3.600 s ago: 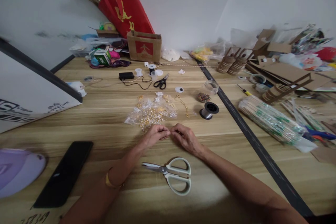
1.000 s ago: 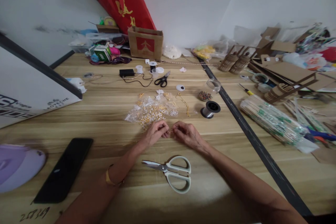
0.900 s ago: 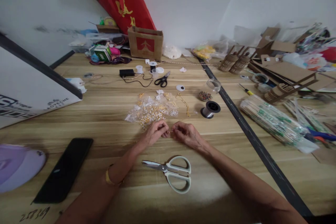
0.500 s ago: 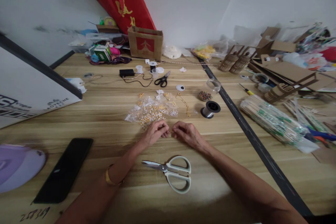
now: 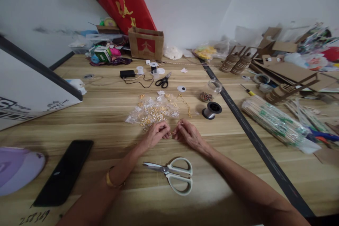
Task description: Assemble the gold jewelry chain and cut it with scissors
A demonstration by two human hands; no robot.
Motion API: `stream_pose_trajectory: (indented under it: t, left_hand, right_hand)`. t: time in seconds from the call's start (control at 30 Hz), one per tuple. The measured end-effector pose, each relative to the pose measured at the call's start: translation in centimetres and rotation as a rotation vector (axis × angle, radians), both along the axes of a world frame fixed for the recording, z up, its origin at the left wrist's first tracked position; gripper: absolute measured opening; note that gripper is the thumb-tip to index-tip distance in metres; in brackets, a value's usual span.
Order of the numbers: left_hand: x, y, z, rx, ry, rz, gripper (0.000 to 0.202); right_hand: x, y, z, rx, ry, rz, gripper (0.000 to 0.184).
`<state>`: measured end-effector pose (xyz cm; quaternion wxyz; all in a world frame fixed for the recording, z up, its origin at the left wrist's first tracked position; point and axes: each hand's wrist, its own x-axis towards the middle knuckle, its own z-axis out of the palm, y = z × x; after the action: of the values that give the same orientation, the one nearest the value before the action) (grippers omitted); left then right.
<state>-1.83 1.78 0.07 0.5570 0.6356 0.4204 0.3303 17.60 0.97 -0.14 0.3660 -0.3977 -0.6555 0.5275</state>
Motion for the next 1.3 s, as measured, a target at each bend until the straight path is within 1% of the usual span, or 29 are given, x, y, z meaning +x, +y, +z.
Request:
stream_pose_trajectory:
  t: [0.23, 0.37, 0.47, 0.6, 0.73, 0.8, 0.9, 1.03, 1.2, 1.3]
  left_hand:
    - [0.0, 0.0, 0.0, 0.040, 0.038, 0.017, 0.032]
    - [0.1, -0.1, 0.3, 0.052, 0.058, 0.031, 0.027]
    - [0.1, -0.1, 0.3, 0.066, 0.088, 0.031, 0.027]
    - [0.2, -0.1, 0.2, 0.057, 0.103, 0.044, 0.024]
    - [0.3, -0.2, 0.2, 0.073, 0.107, 0.041, 0.018]
    - [0.3, -0.2, 0.2, 0.088, 0.121, 0.048, 0.015]
    - [0.3, -0.3, 0.1, 0.146, 0.180, 0.068, 0.011]
    - [0.4, -0.4, -0.3, 0.222, 0.251, 0.090, 0.010]
    - [0.2, -0.2, -0.2, 0.198, 0.153, 0.105, 0.010]
    - [0.0, -0.1, 0.2, 0.129, 0.046, 0.091, 0.010]
  right_hand:
    - [-0.2, 0.1, -0.1, -0.072, 0.090, -0.080, 0.028]
    - [-0.5, 0.0, 0.1, -0.164, 0.232, -0.122, 0.031]
    - [-0.7, 0.0, 0.1, -0.251, 0.360, -0.115, 0.032]
    - [-0.8, 0.1, -0.2, -0.385, 0.506, -0.068, 0.027]
    - [-0.8, 0.3, -0.7, -0.486, 0.596, -0.035, 0.025]
    - [-0.9, 0.3, -0.8, -0.494, 0.612, -0.035, 0.024]
    - [-0.9, 0.3, -0.9, -0.463, 0.601, -0.028, 0.022]
    - [-0.8, 0.3, -0.9, -0.401, 0.516, -0.022, 0.024]
    - [-0.7, 0.4, -0.6, -0.404, 0.418, -0.015, 0.028]
    - [-0.7, 0.3, -0.4, -0.391, 0.389, -0.011, 0.030]
